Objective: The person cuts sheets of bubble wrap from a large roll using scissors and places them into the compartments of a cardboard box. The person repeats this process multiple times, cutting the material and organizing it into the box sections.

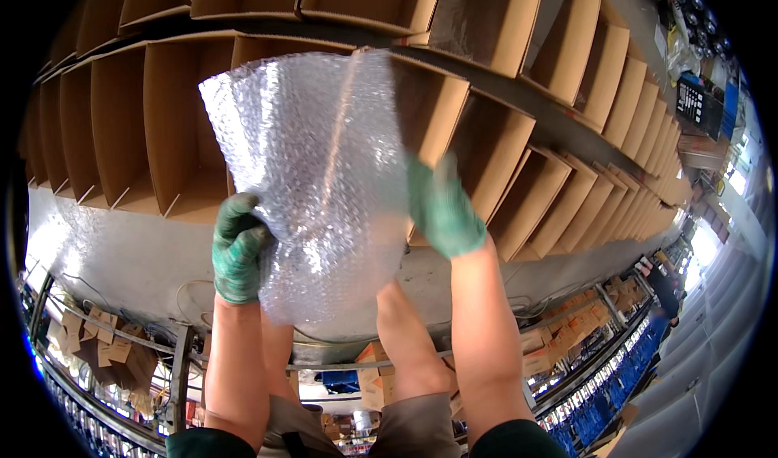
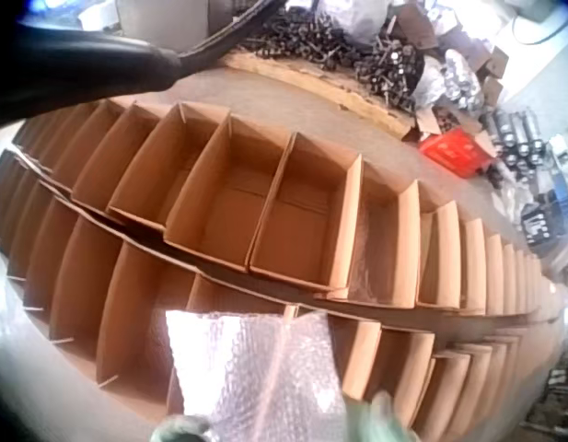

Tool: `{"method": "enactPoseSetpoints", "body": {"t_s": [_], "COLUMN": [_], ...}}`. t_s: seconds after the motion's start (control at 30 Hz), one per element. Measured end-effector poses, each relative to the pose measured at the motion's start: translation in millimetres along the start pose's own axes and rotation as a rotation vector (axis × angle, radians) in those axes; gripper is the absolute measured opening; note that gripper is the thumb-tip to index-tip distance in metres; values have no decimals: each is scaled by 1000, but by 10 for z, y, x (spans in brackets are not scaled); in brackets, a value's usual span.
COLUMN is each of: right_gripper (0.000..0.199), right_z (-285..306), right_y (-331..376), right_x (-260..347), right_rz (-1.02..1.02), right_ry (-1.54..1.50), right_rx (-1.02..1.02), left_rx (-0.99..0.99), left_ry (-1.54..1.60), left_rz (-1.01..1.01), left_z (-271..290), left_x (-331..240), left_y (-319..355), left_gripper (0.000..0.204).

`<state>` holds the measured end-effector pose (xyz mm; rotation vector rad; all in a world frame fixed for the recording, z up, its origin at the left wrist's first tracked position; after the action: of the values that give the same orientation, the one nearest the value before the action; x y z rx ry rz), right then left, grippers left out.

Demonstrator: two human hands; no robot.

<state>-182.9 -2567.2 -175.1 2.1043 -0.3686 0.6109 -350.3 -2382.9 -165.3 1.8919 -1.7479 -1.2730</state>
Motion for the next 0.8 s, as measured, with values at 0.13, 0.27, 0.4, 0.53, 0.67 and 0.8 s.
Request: {"method": "enactPoseSetpoints", "body": {"t_s": [0.13,0.27,0.4,0.53,0.67,0.8], "right_gripper": [80,65,58,67,50,46], "right_z": [-387,-517,-823,-1040,-696,-319], "right_y": [378,429,-142,-1958,-3704,-4413], "right_x": [491,1302,2299,2446,1862,1264], "right_rz": [199,268,761,740,194,-178], "right_ry": [648,675,1098,1754,2079,2440], "right_rx": [278,-370,-499,-338,-308,102], "left_rx": [116,78,28,66,66,94], "left_ry": [-254,-375,-396,-471,-531,-656], "left_rz": [-9,-13,126,143,159,-7], "left_z": [-139,-490,-375,-351,-261,-169], "left_x": [49,-114,-149,-171,-276,-435], "left_y": [-197,-351,-350,-318,-253,-231], "left_gripper": [40,60,58,63,62,57]}}
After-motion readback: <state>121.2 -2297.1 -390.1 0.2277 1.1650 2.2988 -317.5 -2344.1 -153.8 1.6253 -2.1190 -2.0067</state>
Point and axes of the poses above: each hand's wrist, its own y-axis away from the middle knuckle, its own z-axis out of the back of the hand, x = y × z, the point moved 8 cm from there along -y, towards the middle knuckle, and after that the axes turned 9 degrees about z, right-handed, at the moved point
